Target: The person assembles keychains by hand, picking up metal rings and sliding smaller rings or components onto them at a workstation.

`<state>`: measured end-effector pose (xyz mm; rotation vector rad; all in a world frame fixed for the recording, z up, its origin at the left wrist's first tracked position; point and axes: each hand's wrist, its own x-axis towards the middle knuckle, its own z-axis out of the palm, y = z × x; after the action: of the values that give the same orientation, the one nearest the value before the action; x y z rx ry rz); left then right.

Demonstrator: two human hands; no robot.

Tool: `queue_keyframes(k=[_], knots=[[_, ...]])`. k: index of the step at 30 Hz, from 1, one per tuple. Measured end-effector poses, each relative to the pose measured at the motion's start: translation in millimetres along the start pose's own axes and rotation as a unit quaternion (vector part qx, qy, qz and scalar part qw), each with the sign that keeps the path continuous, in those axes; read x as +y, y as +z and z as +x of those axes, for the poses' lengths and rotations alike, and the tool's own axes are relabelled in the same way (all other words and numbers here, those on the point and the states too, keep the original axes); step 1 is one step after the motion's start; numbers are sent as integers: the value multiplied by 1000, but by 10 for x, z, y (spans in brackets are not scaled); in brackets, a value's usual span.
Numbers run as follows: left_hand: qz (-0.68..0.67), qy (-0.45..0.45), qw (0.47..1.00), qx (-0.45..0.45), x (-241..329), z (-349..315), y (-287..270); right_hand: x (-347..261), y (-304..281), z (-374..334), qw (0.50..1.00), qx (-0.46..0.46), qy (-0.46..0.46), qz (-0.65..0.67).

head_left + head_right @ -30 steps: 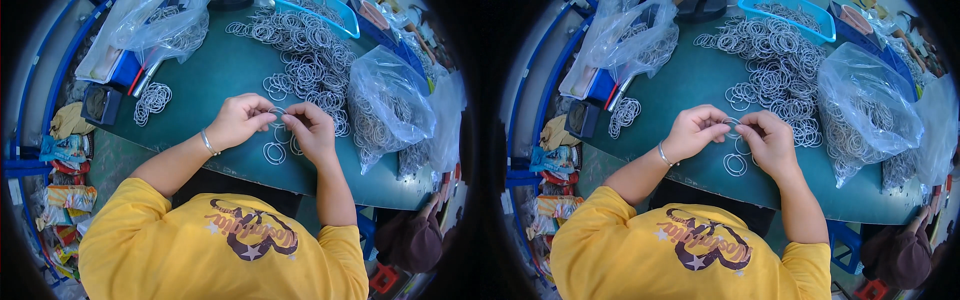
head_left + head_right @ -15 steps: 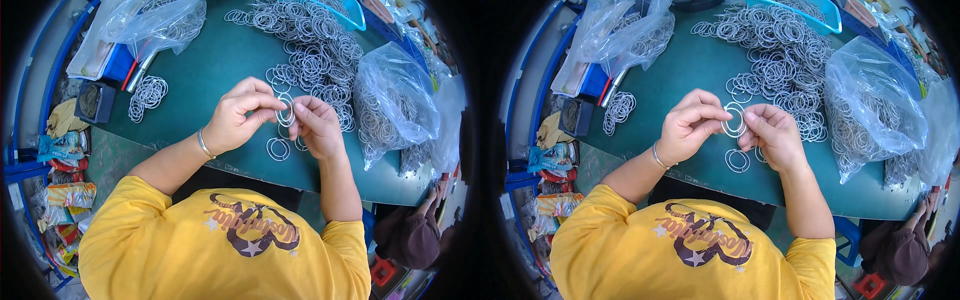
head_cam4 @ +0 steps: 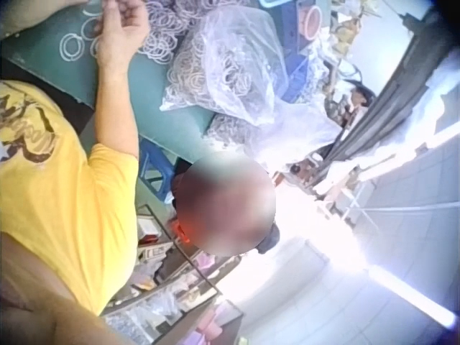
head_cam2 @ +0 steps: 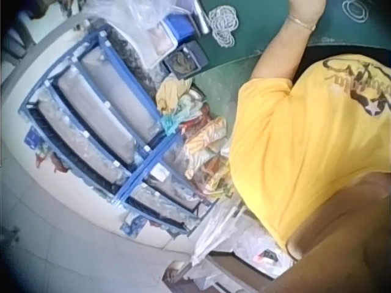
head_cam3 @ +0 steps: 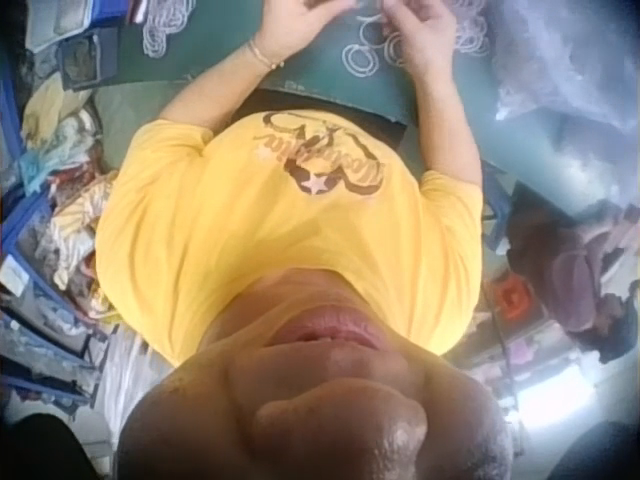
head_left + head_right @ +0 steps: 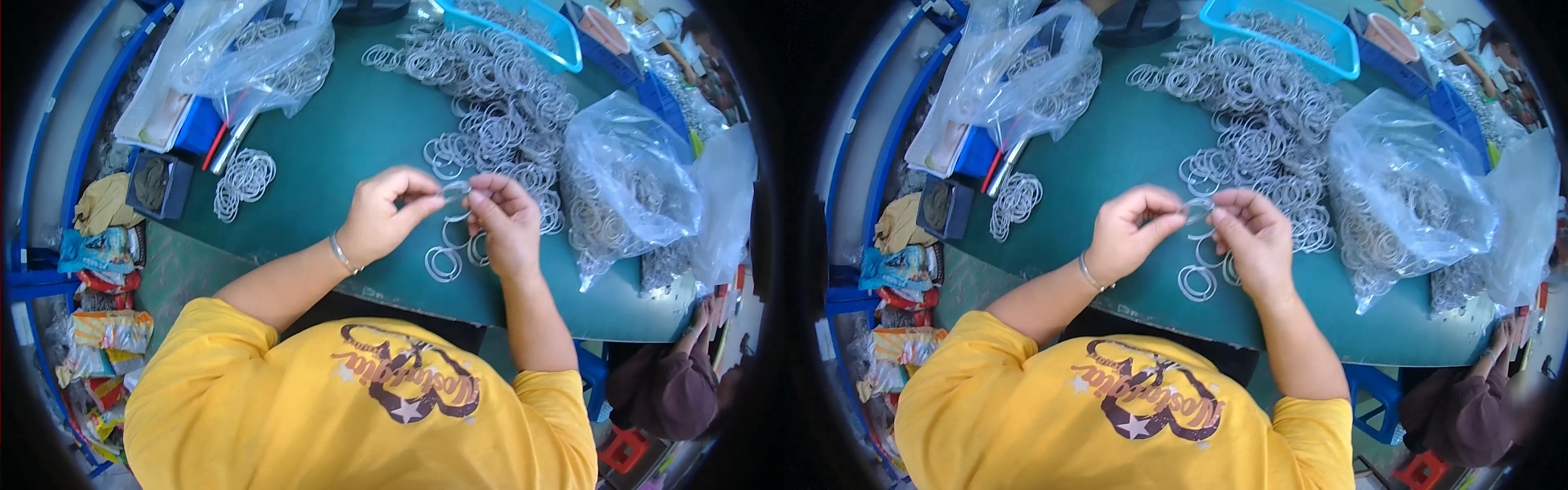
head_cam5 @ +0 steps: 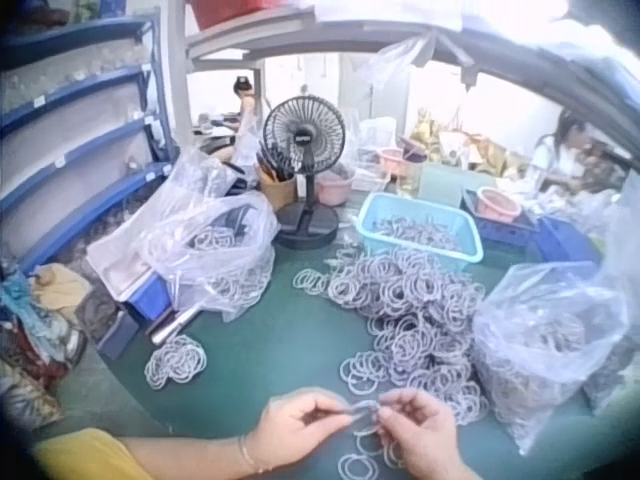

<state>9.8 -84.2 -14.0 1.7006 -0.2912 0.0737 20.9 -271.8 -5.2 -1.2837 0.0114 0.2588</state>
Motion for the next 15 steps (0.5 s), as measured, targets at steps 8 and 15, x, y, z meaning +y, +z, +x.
queue_keyframes(k=[8,15], knots=[[-162,-61,983,59,-56,42,22,-94,296,-117,794,-5,-429,-431],[-270,-186,942,72,-35,111,-106,-842,118,731,908,122,-309,-254]])
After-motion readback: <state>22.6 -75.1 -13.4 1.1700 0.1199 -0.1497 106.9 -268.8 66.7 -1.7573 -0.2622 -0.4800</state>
